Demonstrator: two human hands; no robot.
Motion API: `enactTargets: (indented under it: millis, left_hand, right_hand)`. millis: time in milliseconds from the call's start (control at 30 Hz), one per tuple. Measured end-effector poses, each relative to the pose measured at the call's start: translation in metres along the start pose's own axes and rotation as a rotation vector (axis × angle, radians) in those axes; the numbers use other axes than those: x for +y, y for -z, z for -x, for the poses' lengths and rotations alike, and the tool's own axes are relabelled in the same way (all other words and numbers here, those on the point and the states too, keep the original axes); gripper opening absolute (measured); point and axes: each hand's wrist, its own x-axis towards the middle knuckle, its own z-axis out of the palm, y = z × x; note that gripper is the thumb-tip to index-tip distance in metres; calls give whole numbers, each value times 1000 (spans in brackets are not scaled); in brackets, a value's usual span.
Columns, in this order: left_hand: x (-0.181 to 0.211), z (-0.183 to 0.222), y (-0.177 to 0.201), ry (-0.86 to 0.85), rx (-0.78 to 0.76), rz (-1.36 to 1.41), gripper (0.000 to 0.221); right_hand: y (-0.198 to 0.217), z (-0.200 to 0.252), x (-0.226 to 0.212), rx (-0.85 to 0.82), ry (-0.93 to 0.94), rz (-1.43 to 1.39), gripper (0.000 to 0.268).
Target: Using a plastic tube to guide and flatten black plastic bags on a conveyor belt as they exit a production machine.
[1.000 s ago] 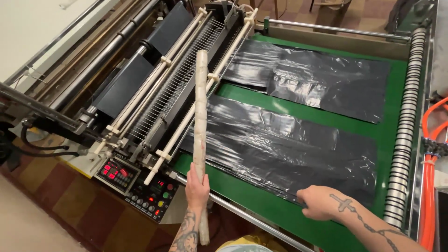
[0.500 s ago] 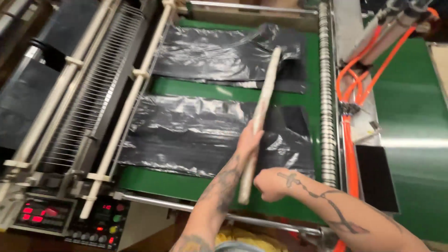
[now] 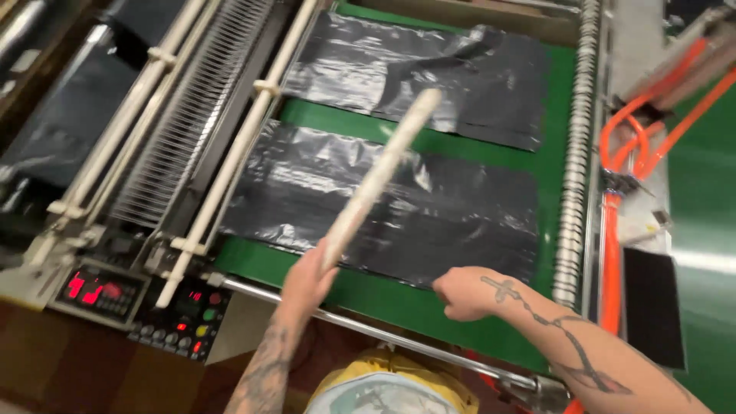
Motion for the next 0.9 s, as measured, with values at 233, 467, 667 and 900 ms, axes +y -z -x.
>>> enactTargets:
  millis: [233,467,667,900]
  left_hand:
    - [-85,65,14,81,431,-161,68]
    - [-60,69,4,368,523,-18,73]
    - [-62,66,-1,389,575,-74,73]
    - [38,-7,31,425,329,415,64]
  right_hand:
    - [7,0,-12,-46,-58,31,25]
    - [12,3,-16,-112,-138,45,35]
    - [2,0,-6,13,-95,59,46]
    - [5,-8,-6,7,-55,6,47]
